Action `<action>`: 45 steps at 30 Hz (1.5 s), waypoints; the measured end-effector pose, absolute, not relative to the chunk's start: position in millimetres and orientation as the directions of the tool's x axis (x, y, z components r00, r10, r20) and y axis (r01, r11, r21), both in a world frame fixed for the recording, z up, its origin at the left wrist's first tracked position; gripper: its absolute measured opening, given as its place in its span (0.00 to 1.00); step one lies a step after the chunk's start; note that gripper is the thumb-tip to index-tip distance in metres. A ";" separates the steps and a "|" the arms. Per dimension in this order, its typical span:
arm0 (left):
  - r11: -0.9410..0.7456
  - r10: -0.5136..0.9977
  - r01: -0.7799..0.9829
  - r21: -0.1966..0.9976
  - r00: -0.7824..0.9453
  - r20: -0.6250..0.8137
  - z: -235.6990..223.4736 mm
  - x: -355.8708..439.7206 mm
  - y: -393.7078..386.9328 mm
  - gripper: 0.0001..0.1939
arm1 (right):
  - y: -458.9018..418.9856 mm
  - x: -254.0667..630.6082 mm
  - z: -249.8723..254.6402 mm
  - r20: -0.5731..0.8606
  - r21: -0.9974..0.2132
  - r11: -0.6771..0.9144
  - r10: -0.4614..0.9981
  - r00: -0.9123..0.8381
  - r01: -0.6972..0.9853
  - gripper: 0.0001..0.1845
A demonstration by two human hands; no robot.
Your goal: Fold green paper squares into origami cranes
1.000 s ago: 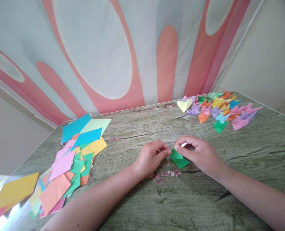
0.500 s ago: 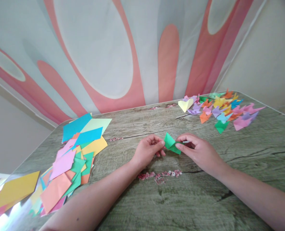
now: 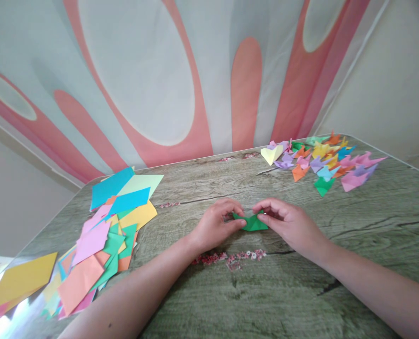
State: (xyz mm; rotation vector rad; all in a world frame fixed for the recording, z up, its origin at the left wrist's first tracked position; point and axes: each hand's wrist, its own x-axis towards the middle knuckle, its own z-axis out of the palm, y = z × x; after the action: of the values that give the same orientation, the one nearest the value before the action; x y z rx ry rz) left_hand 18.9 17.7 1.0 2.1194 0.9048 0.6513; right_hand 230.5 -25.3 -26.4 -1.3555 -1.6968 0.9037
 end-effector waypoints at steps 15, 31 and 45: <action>-0.485 0.804 0.465 0.741 0.570 0.169 1.6 18.2 14.7 0.05 | -29.1 228.2 -17.5 0.105 -0.858 0.193 0.973 -0.206 0.476 0.12; -0.503 0.794 0.452 0.737 0.578 0.187 -5.0 18.6 12.7 0.03 | -28.0 226.2 -23.0 0.415 -0.637 0.526 0.850 -0.324 0.564 0.07; -0.247 0.851 0.233 0.941 0.517 0.095 -8.6 20.4 18.2 0.03 | -29.3 231.4 -16.1 0.195 -0.829 0.258 0.965 -0.177 0.496 0.04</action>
State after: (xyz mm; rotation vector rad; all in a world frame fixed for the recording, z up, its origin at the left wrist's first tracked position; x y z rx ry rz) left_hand 20.4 18.2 -8.6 1.7587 0.9124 0.7737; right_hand 231.4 -29.3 -16.1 -1.3365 -1.7930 0.8046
